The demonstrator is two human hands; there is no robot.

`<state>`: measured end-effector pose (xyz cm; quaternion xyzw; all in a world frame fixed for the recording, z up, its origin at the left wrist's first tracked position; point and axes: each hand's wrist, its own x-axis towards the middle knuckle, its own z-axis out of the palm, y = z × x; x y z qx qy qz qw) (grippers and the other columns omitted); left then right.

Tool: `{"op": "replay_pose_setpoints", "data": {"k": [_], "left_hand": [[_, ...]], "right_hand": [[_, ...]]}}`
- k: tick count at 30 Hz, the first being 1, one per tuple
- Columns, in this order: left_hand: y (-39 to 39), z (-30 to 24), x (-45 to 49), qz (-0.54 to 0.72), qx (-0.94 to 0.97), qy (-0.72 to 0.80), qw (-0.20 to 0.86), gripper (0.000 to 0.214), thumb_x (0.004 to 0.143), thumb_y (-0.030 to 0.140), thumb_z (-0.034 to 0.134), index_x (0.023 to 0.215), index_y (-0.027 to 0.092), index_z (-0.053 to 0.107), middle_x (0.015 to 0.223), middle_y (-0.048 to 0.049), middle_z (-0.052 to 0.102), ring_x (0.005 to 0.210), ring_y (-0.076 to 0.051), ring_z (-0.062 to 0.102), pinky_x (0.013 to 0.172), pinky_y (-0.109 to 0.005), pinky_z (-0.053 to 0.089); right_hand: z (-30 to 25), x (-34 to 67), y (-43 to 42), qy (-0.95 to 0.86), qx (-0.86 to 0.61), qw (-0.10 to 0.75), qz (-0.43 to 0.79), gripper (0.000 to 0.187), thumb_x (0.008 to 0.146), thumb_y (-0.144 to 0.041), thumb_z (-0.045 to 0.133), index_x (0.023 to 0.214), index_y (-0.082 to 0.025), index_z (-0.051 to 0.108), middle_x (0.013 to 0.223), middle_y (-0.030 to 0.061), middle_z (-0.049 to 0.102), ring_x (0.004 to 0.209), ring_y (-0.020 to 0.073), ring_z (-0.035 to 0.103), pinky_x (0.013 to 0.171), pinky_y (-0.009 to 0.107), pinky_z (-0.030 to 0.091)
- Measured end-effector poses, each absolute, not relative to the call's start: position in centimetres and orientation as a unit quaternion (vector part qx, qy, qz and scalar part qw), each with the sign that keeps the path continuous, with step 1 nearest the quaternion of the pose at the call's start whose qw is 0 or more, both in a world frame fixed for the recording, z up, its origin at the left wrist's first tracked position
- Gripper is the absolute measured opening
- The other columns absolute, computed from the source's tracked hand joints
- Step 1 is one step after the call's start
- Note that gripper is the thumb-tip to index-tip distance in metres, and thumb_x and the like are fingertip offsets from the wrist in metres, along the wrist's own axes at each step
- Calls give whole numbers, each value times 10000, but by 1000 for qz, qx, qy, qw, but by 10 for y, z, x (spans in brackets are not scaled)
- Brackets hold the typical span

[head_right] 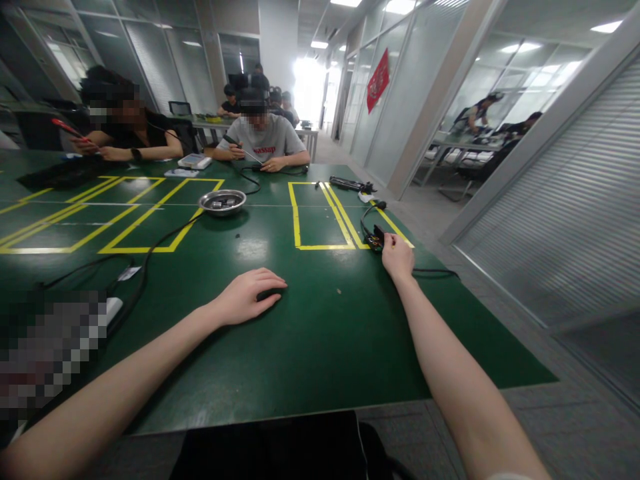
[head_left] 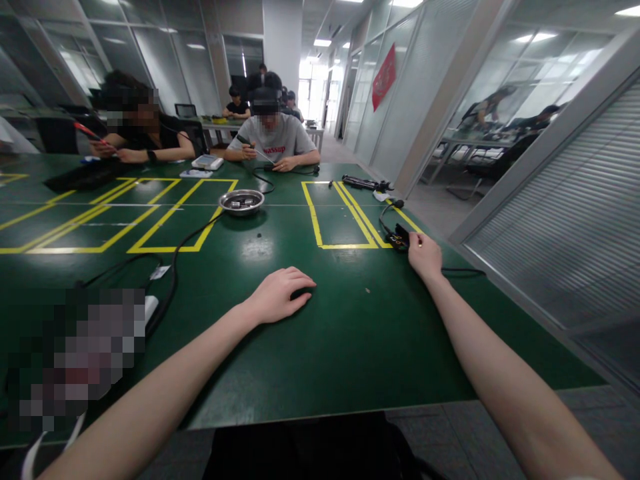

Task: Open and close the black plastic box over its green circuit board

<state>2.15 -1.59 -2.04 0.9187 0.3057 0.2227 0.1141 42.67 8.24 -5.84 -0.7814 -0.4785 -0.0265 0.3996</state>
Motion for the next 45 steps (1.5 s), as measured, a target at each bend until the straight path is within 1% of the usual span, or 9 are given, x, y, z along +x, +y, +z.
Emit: {"op": "replay_pose_setpoints", "data": {"k": [5,10,15,17,22,31,37,40,45], "left_hand": [[-16,-20,21,222,919,305,115,242,972,254,568,1152,225,726,1179,-64,750,1108,-225,671,974,-397,552],[-16,-20,20,221,920,304,114,227,970,246,574,1130,212,731,1180,-69,750,1112,-227,671,975,-400,552],[-15,-23,20,224,920,302,113,236,970,252,568,1134,218,734,1185,-69,746,1112,-225,668,983,-406,549],[-15,-23,20,222,920,302,113,234,969,252,569,1130,219,736,1183,-68,746,1114,-225,667,988,-407,547],[-15,-22,20,220,920,305,111,224,972,259,569,1109,228,744,1181,-63,748,1115,-227,668,983,-404,550],[-15,-21,20,220,920,305,108,201,971,251,580,1073,213,749,1180,-66,749,1114,-229,671,978,-403,552],[-15,-24,21,221,919,308,107,187,966,248,598,1068,206,749,1184,-69,747,1118,-234,670,974,-408,549],[-15,-25,21,225,919,307,106,188,966,252,596,1067,211,749,1183,-64,748,1114,-230,669,968,-403,551],[-14,-25,22,232,919,301,105,188,967,251,586,1055,205,745,1154,-64,757,1089,-228,678,957,-394,555]], "right_hand": [[-60,435,83,-454,-787,415,-30,450,993,-483,402,1080,-180,723,905,141,735,872,290,664,809,370,488],[-61,438,83,-436,-802,409,-15,421,964,-373,394,977,-146,748,636,110,673,731,298,656,744,388,512],[-60,431,82,-443,-791,421,-40,429,826,-396,611,1135,-126,737,955,154,751,957,318,679,884,419,525],[-58,427,80,-455,-781,423,-56,447,766,-421,663,1083,-120,759,1026,170,746,1003,334,675,918,446,524],[-53,422,76,-469,-779,415,-27,337,684,-427,724,861,-149,792,880,147,766,888,341,704,839,445,557],[-41,420,72,-450,-789,418,-13,452,624,-351,771,1012,-118,790,895,139,755,851,327,700,815,433,565],[-35,420,63,-436,-810,388,-54,472,679,-312,741,1116,-137,767,1182,188,688,1022,350,692,944,477,544],[-35,417,62,-439,-828,349,-12,442,690,-327,755,1100,-163,778,1082,162,746,1039,377,700,905,478,557],[-38,392,61,-534,-760,370,35,411,672,-343,774,1032,-146,790,1006,138,787,979,328,727,848,400,576]]}}
